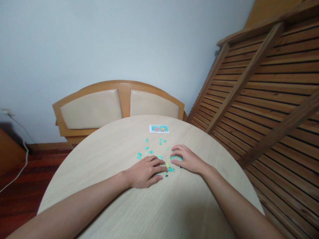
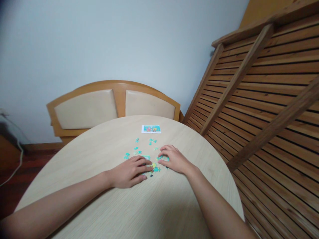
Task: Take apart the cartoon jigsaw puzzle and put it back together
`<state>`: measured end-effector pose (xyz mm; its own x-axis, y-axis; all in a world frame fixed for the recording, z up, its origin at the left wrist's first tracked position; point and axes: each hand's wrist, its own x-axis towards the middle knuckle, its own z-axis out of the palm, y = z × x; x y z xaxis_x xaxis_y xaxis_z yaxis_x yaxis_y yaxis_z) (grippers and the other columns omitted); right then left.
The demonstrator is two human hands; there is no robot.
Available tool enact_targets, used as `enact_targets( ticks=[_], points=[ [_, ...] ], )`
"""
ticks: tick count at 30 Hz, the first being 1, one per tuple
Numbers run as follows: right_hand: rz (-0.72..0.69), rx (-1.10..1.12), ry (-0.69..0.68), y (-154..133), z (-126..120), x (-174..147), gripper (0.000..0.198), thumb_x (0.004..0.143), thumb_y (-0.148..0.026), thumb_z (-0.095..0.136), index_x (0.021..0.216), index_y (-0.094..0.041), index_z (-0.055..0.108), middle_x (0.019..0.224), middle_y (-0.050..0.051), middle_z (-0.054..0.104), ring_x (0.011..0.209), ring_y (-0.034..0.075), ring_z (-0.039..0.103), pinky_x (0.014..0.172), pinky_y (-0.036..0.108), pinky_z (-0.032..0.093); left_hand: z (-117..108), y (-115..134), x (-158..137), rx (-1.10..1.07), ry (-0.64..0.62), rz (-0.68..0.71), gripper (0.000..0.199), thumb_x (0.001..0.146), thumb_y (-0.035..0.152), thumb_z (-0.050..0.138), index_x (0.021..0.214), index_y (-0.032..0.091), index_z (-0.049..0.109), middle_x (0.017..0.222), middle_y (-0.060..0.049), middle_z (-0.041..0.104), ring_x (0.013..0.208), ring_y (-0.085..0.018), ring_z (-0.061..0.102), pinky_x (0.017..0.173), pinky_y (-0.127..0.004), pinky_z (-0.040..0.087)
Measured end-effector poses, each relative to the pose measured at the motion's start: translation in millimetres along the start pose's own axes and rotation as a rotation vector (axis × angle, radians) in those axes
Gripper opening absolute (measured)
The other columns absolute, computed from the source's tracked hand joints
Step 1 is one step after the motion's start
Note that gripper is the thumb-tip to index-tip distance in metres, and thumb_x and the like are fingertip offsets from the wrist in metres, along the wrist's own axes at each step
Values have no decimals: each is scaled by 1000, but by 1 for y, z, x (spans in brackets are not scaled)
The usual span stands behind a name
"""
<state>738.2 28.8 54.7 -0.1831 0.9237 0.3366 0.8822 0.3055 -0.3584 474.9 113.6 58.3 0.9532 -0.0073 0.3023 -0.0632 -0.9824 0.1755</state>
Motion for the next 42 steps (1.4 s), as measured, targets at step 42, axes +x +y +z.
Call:
enact_targets(
  ticks=[42],
  points=[
    [128,49,28,-21,26,7,10,86,-23,69,95,-23,64,105,5,69,110,24,57,99,43,39,4,-8,-2,-44,46,-116,19,95,19,46,105,20,62,104,-8,64,101,-21,60,94,-33,49]
  ],
)
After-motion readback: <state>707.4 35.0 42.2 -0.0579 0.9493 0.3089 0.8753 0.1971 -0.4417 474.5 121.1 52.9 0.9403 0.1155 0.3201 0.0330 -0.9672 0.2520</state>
